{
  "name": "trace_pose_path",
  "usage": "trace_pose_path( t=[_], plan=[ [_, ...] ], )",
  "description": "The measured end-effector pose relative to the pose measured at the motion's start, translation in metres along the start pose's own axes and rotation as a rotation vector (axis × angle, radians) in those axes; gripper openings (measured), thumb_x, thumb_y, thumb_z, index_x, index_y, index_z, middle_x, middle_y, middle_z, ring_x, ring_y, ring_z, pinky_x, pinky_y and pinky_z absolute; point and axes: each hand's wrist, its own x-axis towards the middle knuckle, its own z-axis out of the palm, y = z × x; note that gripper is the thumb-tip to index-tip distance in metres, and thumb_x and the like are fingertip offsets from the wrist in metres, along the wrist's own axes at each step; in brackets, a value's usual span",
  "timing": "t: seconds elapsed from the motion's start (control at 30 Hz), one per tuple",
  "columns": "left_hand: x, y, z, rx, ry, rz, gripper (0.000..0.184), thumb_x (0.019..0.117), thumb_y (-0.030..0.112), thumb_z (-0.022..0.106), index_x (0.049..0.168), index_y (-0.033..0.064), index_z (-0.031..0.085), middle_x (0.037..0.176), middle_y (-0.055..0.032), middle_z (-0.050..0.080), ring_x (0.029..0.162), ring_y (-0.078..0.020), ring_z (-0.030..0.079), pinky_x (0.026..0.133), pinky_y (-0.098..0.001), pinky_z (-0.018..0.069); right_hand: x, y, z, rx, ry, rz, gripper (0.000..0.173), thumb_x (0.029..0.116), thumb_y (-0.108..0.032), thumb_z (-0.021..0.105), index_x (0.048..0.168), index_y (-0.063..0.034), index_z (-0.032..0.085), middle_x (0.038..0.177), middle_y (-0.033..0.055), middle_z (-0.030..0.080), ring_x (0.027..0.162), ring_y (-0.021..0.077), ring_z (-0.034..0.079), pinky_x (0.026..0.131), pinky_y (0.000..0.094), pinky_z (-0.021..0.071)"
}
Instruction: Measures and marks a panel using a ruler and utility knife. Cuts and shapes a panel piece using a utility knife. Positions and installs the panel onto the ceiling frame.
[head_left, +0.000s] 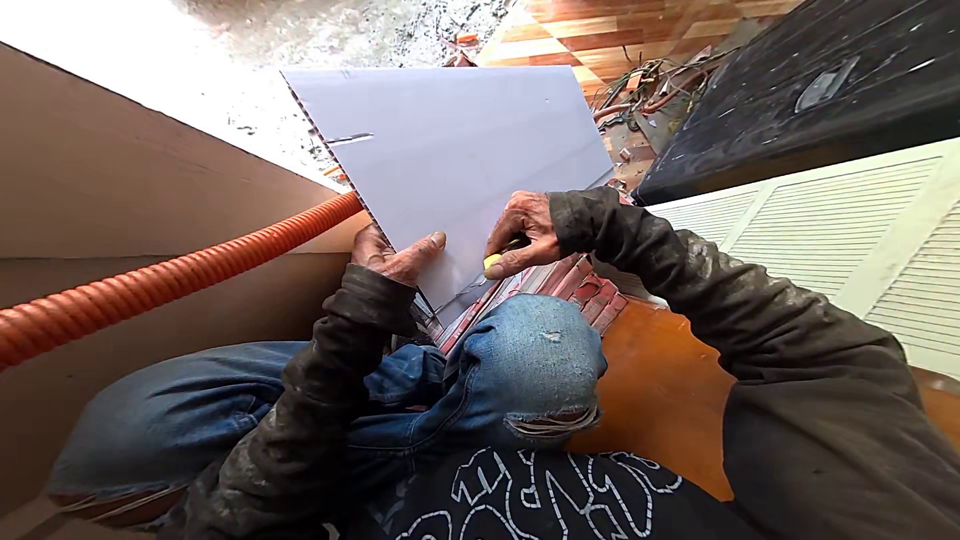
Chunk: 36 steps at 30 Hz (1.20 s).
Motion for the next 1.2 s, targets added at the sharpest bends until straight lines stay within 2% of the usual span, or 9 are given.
trace_pose_path(
  t=[0.17, 0.27, 0.5, 0.6, 0.7, 0.87, 0.97, 1.13, 1.2],
  plan=[
    [0.002, -0.003, -0.001, -0.009, -0.008, 0.019, 0.029, 0.0828, -0.006, 0.072, 0.106, 0.0056, 0.061, 0.083, 0.0040, 0.075, 0.073, -0.0046, 0.074, 0.070, -0.0248, 0.0638, 0.001, -0.008, -0.001, -0.014, -0.010, 0.069, 0.029, 0.0965, -0.027, 0.070, 0.091, 0.0006, 0.078, 0.071, 0.0077, 0.069, 0.067, 0.0139, 0.062, 0.067, 0.0350, 0.0490],
    [0.002, -0.003, -0.001, -0.014, -0.004, 0.018, 0.029, 0.0825, -0.007, 0.073, 0.106, 0.0058, 0.061, 0.083, 0.0041, 0.075, 0.073, -0.0047, 0.074, 0.070, -0.0247, 0.0638, 0.000, -0.005, 0.000, -0.013, 0.004, 0.045, 0.030, 0.0959, -0.028, 0.070, 0.090, 0.0001, 0.077, 0.068, 0.0061, 0.067, 0.064, 0.0123, 0.059, 0.064, 0.0341, 0.0475],
    [0.001, -0.002, -0.001, -0.003, 0.008, -0.001, 0.029, 0.0823, -0.007, 0.073, 0.106, 0.0053, 0.061, 0.083, 0.0039, 0.075, 0.073, -0.0040, 0.073, 0.070, -0.0243, 0.0636, 0.001, -0.010, -0.001, -0.049, -0.019, 0.081, 0.031, 0.0971, -0.029, 0.069, 0.091, -0.0001, 0.078, 0.070, 0.0071, 0.068, 0.067, 0.0141, 0.061, 0.067, 0.0353, 0.0476],
    [0.002, -0.003, 0.000, -0.013, 0.011, 0.005, 0.030, 0.0820, -0.008, 0.073, 0.105, 0.0060, 0.061, 0.083, 0.0041, 0.075, 0.073, -0.0038, 0.073, 0.070, -0.0239, 0.0635, 0.002, 0.007, 0.004, -0.032, 0.019, -0.051, 0.037, 0.0950, -0.037, 0.066, 0.086, -0.0032, 0.077, 0.065, 0.0031, 0.065, 0.060, 0.0103, 0.057, 0.058, 0.0341, 0.0437],
    [0.001, -0.003, 0.000, -0.003, 0.015, -0.005, 0.029, 0.0821, -0.008, 0.073, 0.105, 0.0055, 0.062, 0.083, 0.0040, 0.075, 0.073, -0.0037, 0.073, 0.070, -0.0237, 0.0633, 0.002, 0.011, 0.006, -0.033, 0.014, -0.058, 0.039, 0.0949, -0.041, 0.066, 0.087, -0.0048, 0.078, 0.065, 0.0025, 0.065, 0.060, 0.0107, 0.056, 0.057, 0.0352, 0.0430],
    [0.000, -0.003, 0.000, -0.003, 0.028, -0.013, 0.029, 0.0819, -0.008, 0.073, 0.104, 0.0056, 0.062, 0.082, 0.0044, 0.075, 0.072, -0.0032, 0.073, 0.069, -0.0235, 0.0631, 0.002, -0.004, 0.000, -0.099, -0.047, 0.075, 0.037, 0.0972, -0.040, 0.066, 0.094, -0.0056, 0.078, 0.073, 0.0057, 0.068, 0.069, 0.0167, 0.061, 0.066, 0.0409, 0.0466],
    [-0.001, -0.004, 0.000, -0.007, 0.019, -0.002, 0.027, 0.0825, -0.009, 0.072, 0.103, 0.0058, 0.062, 0.082, 0.0045, 0.075, 0.073, -0.0029, 0.073, 0.070, -0.0234, 0.0630, 0.003, 0.009, 0.008, -0.117, 0.028, -0.026, 0.040, 0.0941, -0.048, 0.065, 0.087, -0.0103, 0.079, 0.065, 0.0014, 0.065, 0.061, 0.0145, 0.059, 0.057, 0.0411, 0.0437],
    [-0.001, -0.005, 0.000, 0.007, 0.029, 0.009, 0.028, 0.0820, -0.008, 0.073, 0.103, 0.0061, 0.062, 0.081, 0.0055, 0.075, 0.072, -0.0022, 0.072, 0.070, -0.0229, 0.0629, 0.003, 0.004, 0.005, -0.159, -0.011, 0.032, 0.042, 0.0947, -0.051, 0.063, 0.092, -0.0124, 0.080, 0.070, 0.0025, 0.068, 0.067, 0.0180, 0.063, 0.061, 0.0456, 0.0466],
    [-0.001, -0.005, 0.000, 0.021, 0.039, 0.010, 0.027, 0.0820, -0.008, 0.073, 0.103, 0.0064, 0.062, 0.081, 0.0061, 0.074, 0.072, -0.0015, 0.072, 0.070, -0.0227, 0.0626, 0.002, -0.003, 0.002, -0.160, -0.049, 0.088, 0.041, 0.0963, -0.049, 0.064, 0.096, -0.0109, 0.080, 0.075, 0.0047, 0.069, 0.073, 0.0201, 0.064, 0.066, 0.0469, 0.0471]
  ],
)
